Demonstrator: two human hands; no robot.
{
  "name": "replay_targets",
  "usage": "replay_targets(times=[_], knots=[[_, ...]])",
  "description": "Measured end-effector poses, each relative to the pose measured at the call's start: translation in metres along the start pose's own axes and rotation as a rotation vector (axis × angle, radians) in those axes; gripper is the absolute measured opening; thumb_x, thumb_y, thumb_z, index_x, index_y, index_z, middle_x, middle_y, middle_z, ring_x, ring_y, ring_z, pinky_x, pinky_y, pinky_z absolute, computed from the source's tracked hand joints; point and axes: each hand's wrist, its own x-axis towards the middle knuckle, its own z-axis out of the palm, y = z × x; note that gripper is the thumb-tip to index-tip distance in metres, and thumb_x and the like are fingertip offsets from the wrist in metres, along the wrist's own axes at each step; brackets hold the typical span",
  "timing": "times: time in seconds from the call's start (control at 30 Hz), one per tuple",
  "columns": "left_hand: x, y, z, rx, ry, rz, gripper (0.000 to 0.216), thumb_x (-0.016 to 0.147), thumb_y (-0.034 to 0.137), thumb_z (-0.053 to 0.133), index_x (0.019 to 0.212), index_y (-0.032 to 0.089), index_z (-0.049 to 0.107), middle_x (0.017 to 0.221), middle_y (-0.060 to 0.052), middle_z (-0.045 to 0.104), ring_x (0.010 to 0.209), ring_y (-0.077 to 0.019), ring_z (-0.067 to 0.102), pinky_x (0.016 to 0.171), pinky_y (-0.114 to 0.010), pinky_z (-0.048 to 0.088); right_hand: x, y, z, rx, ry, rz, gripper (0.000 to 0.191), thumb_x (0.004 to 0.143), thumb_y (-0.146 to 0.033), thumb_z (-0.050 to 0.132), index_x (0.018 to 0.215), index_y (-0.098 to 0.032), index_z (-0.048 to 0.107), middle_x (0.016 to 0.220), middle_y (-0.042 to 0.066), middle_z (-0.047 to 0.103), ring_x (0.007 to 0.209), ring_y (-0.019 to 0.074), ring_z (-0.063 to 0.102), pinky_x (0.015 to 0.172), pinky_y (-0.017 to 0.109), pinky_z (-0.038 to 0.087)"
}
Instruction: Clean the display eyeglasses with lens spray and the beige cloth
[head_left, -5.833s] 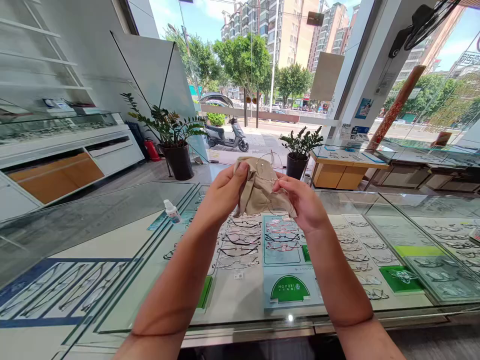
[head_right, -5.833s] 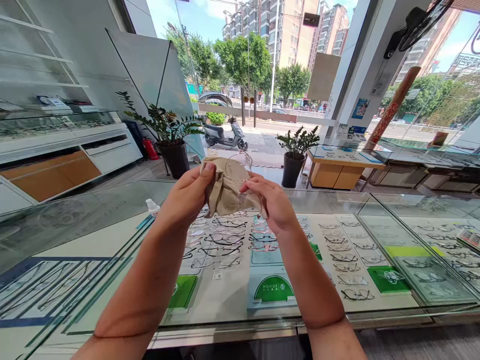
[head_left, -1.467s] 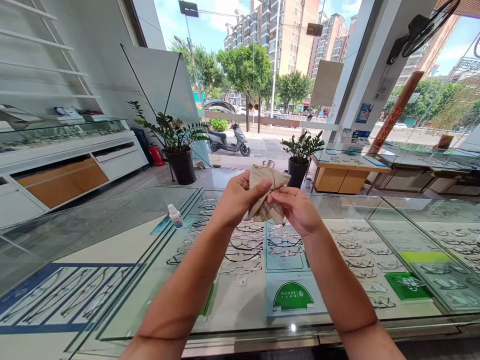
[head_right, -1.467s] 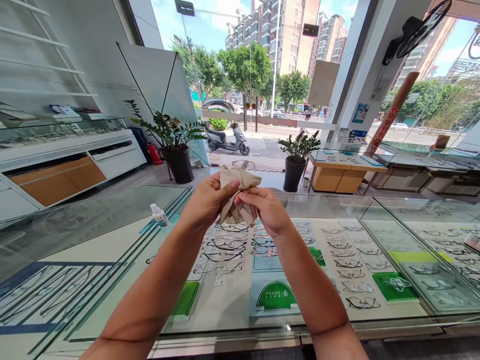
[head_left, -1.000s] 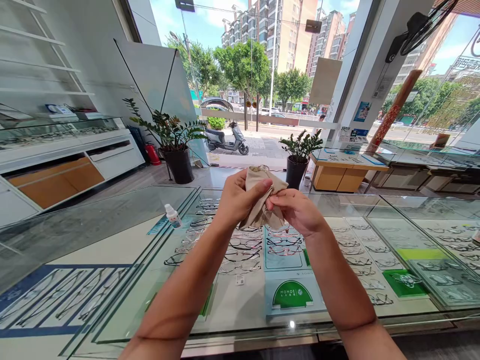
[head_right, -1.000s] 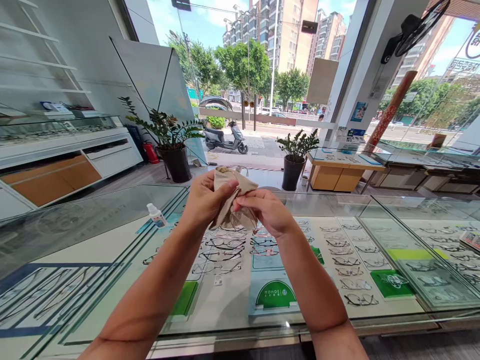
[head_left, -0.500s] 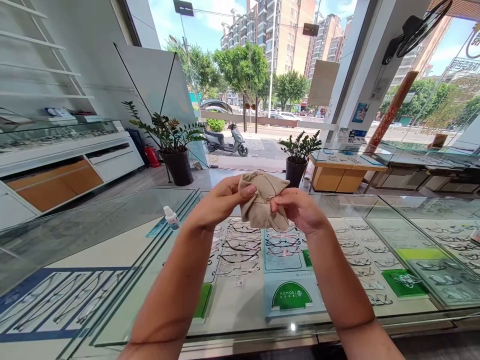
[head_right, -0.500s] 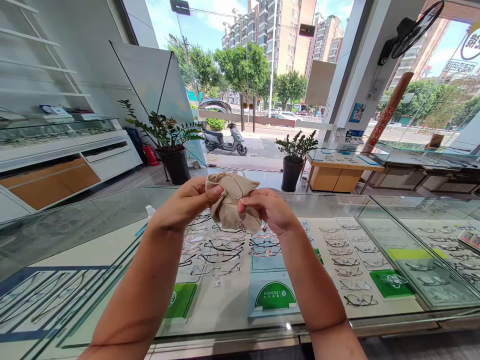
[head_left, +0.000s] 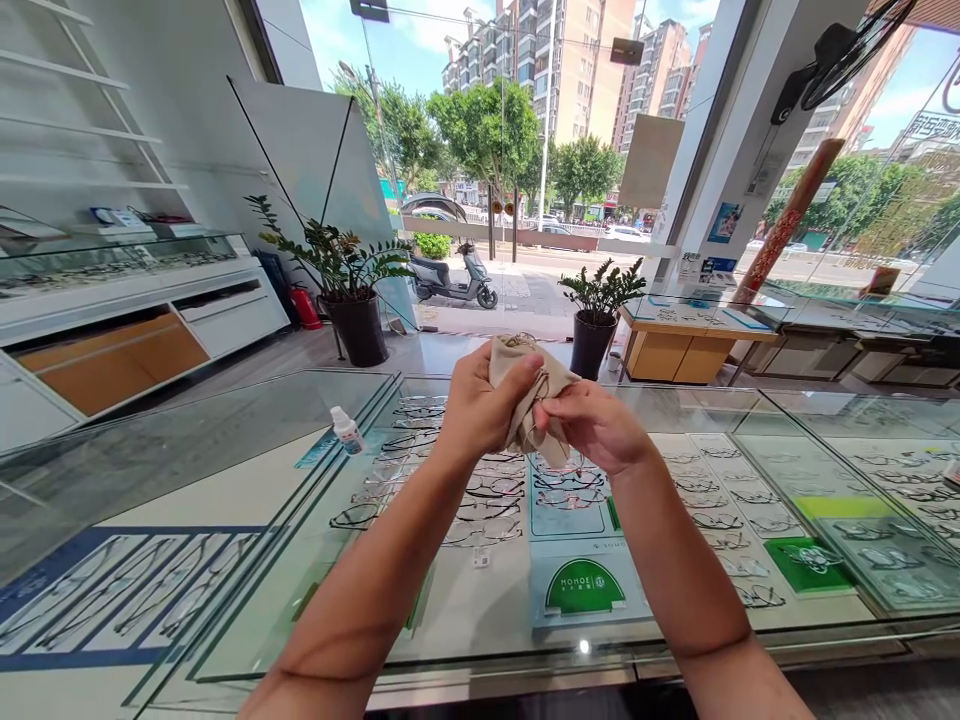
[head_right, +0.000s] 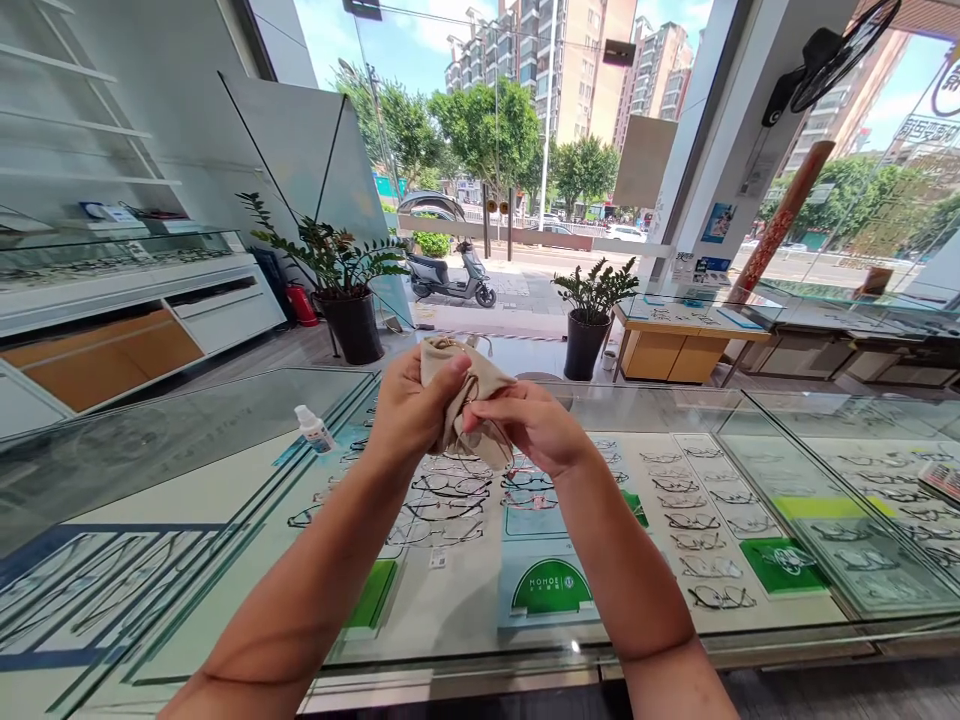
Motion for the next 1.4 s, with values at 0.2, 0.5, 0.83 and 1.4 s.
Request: replay_targets(times=[0.2, 0.5, 0.83, 1.4], knots=[[0.008, 0.005, -0.021, -0.003, -0.241, -0.098, 0.058, 0.094, 0.074, 0.071, 0.076, 0.018, 0.07, 0.066, -0.004, 0.067, 0.058, -0.016, 0.059, 0.055, -0.027, 0.049, -0.002, -0.006, -0.007, -0.057, 0.009, -0.002, 0.026, 0.078, -0.04, 0.087, 0.068, -0.017, 0.08, 0.066, 0.003, 0.067, 0.061, 0.014, 0.057, 0.061, 0.029, 0.047], [0.016, 0.005, -0.041, -0.151, -0.496, -0.184, 0.044, 0.075, 0.044, 0.098, 0.105, 0.017, 0.08, 0.091, -0.01, 0.079, 0.079, -0.0215, 0.072, 0.07, -0.029, 0.059, -0.003, -0.008, -0.014, -0.024, 0.036, 0.014, 0.029, 0.077, -0.042, 0.088, 0.07, -0.016, 0.077, 0.067, 0.003, 0.067, 0.058, 0.0118, 0.054, 0.056, 0.026, 0.044], [0.0, -0.001, -0.009, 0.041, -0.008, 0.015, 0.053, 0.087, 0.069, 0.081, 0.079, 0.018, 0.07, 0.068, -0.002, 0.067, 0.059, -0.0138, 0.055, 0.055, -0.025, 0.047, 0.0, 0.002, -0.003, -0.017, -0.036, 0.003, 0.032, 0.081, -0.046, 0.089, 0.075, -0.017, 0.077, 0.071, 0.002, 0.065, 0.062, 0.0131, 0.056, 0.061, 0.028, 0.049], [0.005, -0.005, -0.014, -0.045, -0.215, -0.058, 0.045, 0.08, 0.057, 0.092, 0.09, 0.018, 0.072, 0.072, -0.003, 0.072, 0.06, -0.0145, 0.061, 0.058, -0.025, 0.051, 0.0, -0.002, -0.01, -0.099, -0.013, -0.037, 0.031, 0.08, -0.048, 0.09, 0.076, -0.019, 0.079, 0.073, 0.002, 0.068, 0.066, 0.0144, 0.057, 0.063, 0.029, 0.05]])
